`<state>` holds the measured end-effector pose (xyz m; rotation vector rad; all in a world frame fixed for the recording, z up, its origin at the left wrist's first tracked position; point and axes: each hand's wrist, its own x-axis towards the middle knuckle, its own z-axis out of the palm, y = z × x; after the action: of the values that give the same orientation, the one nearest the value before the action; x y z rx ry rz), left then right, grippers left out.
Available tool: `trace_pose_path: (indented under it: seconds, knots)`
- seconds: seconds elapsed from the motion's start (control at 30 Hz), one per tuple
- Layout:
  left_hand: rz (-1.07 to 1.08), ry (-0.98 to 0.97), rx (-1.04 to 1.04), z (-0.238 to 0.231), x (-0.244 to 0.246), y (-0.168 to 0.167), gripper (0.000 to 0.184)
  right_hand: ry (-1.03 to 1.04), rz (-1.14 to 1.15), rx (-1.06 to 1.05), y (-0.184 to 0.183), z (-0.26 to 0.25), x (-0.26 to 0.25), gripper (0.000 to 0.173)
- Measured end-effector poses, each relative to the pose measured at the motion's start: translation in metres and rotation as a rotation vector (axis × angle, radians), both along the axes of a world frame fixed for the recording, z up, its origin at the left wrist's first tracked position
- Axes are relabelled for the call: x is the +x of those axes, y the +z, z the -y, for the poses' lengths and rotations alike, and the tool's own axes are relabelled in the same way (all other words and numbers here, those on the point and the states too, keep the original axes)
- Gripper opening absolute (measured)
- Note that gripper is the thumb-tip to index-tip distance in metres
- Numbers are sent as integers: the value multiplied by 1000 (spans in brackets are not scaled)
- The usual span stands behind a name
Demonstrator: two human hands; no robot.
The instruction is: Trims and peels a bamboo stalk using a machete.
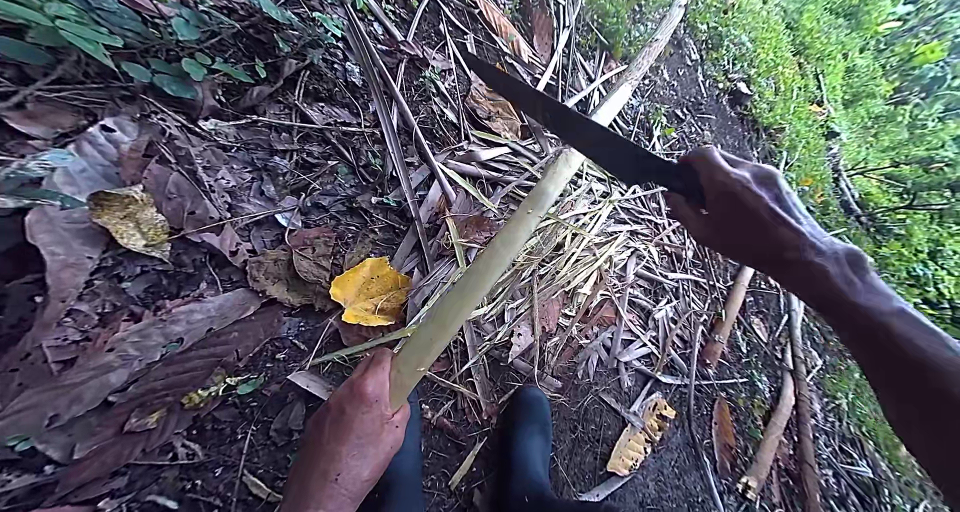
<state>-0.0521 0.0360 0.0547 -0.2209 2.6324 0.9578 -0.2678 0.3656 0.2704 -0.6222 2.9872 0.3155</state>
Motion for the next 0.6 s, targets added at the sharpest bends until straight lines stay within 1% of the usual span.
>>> trace_pose_path:
  seconds: [0.07, 0.2, 0.37, 0.5, 0.6]
  knots:
    - [3, -4, 0, 0, 0, 1, 44, -69, -39, 37, 10, -7, -10, 31]
    - [9, -16, -6, -5, 2, 2, 46, -162, 63, 246, 15, -25, -33, 34]
    - [-11, -22, 0, -7, 5, -4, 47, -222, 86, 384, 2, -23, -33, 38]
    - [-15, -15, -7, -5, 4, -2, 44, -182, 52, 478, -4, -28, -40, 27]
    - [-8, -22, -14, -5, 4, -2, 44, -291, 78, 479, 1, -39, -63, 26]
